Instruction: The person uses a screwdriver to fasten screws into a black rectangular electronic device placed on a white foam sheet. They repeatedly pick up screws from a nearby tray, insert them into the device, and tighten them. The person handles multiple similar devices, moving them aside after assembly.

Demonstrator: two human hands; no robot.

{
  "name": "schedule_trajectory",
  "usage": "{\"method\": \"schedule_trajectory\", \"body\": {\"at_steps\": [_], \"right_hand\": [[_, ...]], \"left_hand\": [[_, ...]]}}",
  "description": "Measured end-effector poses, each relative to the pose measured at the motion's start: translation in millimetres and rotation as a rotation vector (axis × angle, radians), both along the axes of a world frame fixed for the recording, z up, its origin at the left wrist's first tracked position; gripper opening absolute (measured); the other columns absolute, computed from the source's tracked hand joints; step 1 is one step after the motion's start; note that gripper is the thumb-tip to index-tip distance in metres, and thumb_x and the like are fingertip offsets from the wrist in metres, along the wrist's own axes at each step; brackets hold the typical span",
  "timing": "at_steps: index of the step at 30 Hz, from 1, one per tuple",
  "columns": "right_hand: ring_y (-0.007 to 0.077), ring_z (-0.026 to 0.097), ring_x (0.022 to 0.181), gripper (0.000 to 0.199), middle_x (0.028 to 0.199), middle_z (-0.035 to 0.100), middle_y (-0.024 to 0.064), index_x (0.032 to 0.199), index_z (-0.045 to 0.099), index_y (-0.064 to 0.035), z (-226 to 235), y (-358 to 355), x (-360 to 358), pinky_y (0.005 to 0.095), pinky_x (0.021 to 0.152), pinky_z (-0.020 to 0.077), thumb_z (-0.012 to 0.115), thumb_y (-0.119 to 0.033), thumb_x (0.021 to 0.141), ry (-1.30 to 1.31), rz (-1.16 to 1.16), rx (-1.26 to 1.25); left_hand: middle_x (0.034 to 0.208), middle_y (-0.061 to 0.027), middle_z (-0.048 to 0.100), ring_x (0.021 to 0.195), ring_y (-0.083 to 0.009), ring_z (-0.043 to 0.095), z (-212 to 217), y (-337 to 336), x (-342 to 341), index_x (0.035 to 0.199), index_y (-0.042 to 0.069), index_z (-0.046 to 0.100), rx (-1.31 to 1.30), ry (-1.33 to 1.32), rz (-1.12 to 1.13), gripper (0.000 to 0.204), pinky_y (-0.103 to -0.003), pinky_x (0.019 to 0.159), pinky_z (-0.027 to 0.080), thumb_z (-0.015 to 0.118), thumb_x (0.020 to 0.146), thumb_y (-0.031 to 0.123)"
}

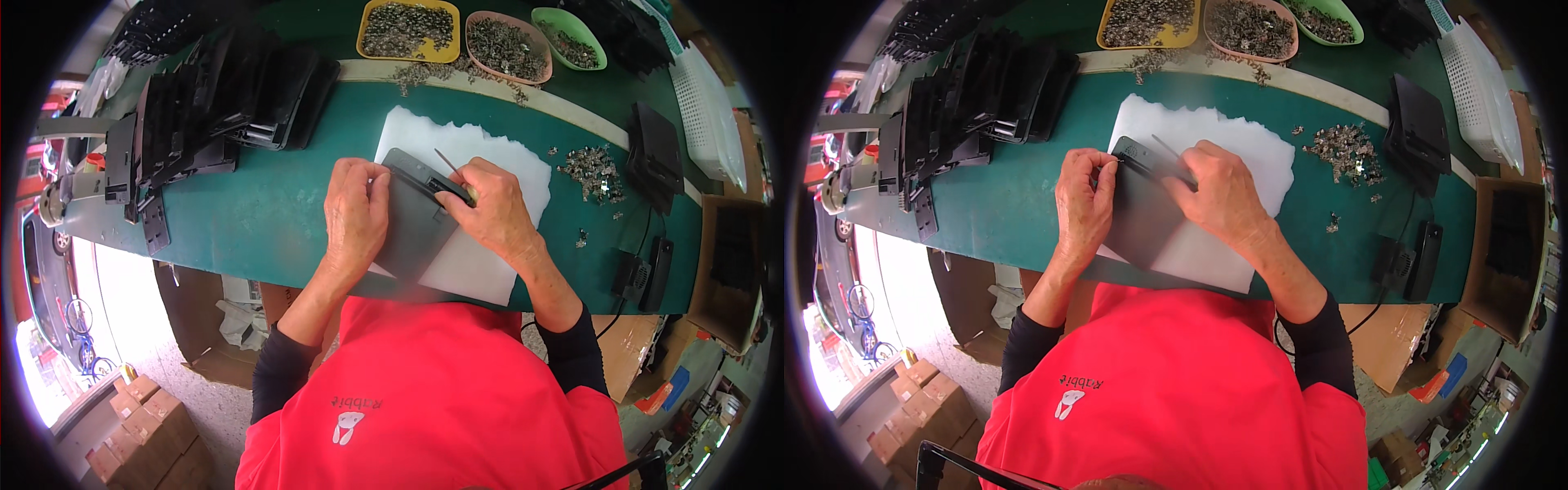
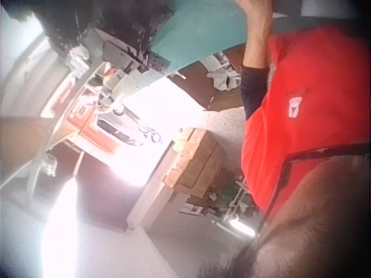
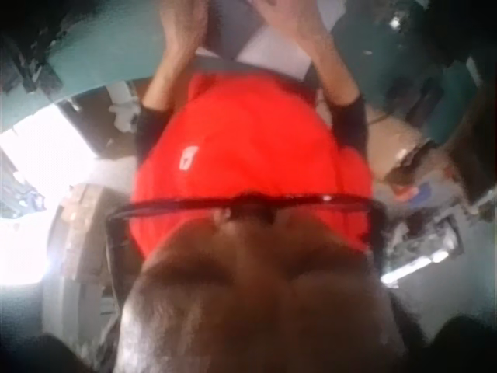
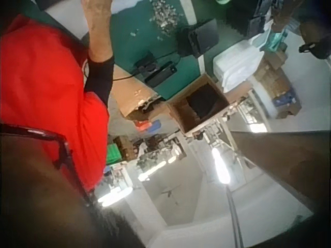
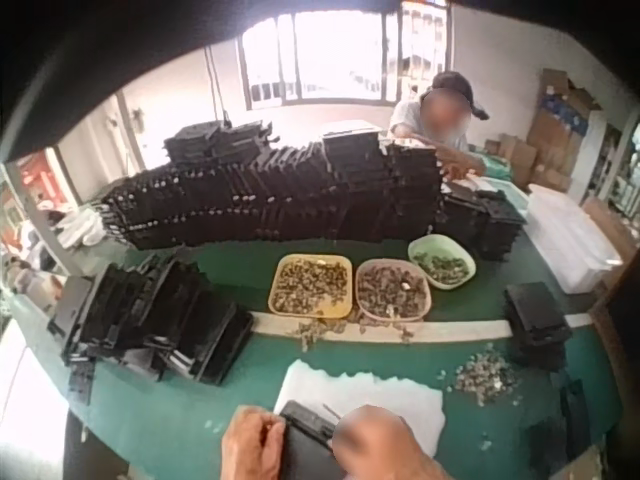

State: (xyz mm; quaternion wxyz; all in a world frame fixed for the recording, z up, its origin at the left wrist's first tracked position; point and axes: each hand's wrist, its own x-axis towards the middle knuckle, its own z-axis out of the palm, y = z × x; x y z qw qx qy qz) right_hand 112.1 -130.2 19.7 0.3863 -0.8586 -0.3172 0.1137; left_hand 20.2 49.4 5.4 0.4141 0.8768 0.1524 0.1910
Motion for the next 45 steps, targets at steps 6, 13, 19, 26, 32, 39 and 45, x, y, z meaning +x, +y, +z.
{"method": "schedule_trajectory", "body": {"at_steps": [6,13,19,26,32,39,45], "right_hand": [[0.0398,0.059,0.07,0.027,0.08,0.055,0.0179,0.074,0.055,0.0039,-2.4,0.1,-12.5,0.045,0.063,0.0485,0.073,-0.016,0.079,-0.029,0.011,0.081],[0.0395,0.059,0.07,0.026,0.082,0.054,0.0173,0.075,0.056,0.0031,-2.9,1.3,-17.6,0.0459,0.062,0.0491,0.072,-0.016,0.08,-0.007,0.028,0.098],[0.0397,0.058,0.071,0.026,0.081,0.053,0.0176,0.075,0.055,0.0034,-13.8,-1.5,-15.2,0.0459,0.062,0.0481,0.073,-0.015,0.08,0.022,0.038,0.128],[0.0401,0.059,0.074,0.023,0.082,0.053,0.0177,0.083,0.058,0.0045,-16.0,-7.4,-11.6,0.0452,0.066,0.0484,0.071,-0.014,0.081,0.07,0.072,0.101],[0.0367,0.063,0.071,0.028,0.087,0.057,0.0146,0.115,0.06,-0.0011,14.6,-1.7,-19.7,0.0417,0.062,0.053,0.059,-0.008,0.087,-0.198,-0.004,-0.026],[0.0272,0.062,0.06,0.041,0.076,0.057,0.0076,0.125,0.064,-0.0132,26.9,3.2,-33.2,0.0366,0.054,0.0507,0.06,-0.003,0.085,-0.325,0.172,-0.297],[0.022,0.062,0.058,0.048,0.074,0.058,0.0051,0.121,0.068,-0.0166,18.6,11.2,-39.9,0.0331,0.052,0.0513,0.064,0.0,0.076,-0.454,0.182,-0.344]], "left_hand": [[0.092,-0.0128,0.059,0.073,-0.0231,0.058,-4.6,1.6,4.0,0.089,-0.001,0.06,0.172,-0.029,0.015,0.006,-0.034,0.066,0.049,0.064,0.088,0.004],[0.095,-0.0155,0.057,0.084,-0.0349,0.059,2.1,-6.4,7.6,0.088,-0.001,0.059,0.397,0.102,0.022,0.01,-0.043,0.071,0.048,0.065,0.081,0.001],[0.089,-0.0107,0.061,0.074,-0.0226,0.063,-5.6,-0.8,9.7,0.091,-0.001,0.062,0.302,0.038,0.027,0.014,-0.034,0.067,0.05,0.069,0.081,0.004],[0.08,-0.0098,0.068,0.071,-0.0137,0.064,8.5,30.9,23.5,0.089,-0.003,0.067,-0.332,0.335,-0.019,0.022,-0.029,0.065,0.052,0.075,0.074,0.011],[0.074,-0.0031,0.066,0.067,-0.0115,0.061,16.3,32.4,30.8,0.09,-0.002,0.066,-0.095,0.54,-0.14,0.017,-0.028,0.063,0.05,0.07,0.083,0.013],[0.077,-0.0033,0.067,0.07,-0.0091,0.061,12.4,35.8,22.1,0.092,-0.004,0.067,-0.314,0.455,-0.184,0.016,-0.027,0.065,0.05,0.066,0.085,0.01],[0.08,-0.0032,0.068,0.072,-0.0088,0.061,7.9,36.0,19.4,0.094,-0.004,0.068,-0.375,0.422,-0.181,0.017,-0.027,0.066,0.051,0.065,0.084,0.01]]}}
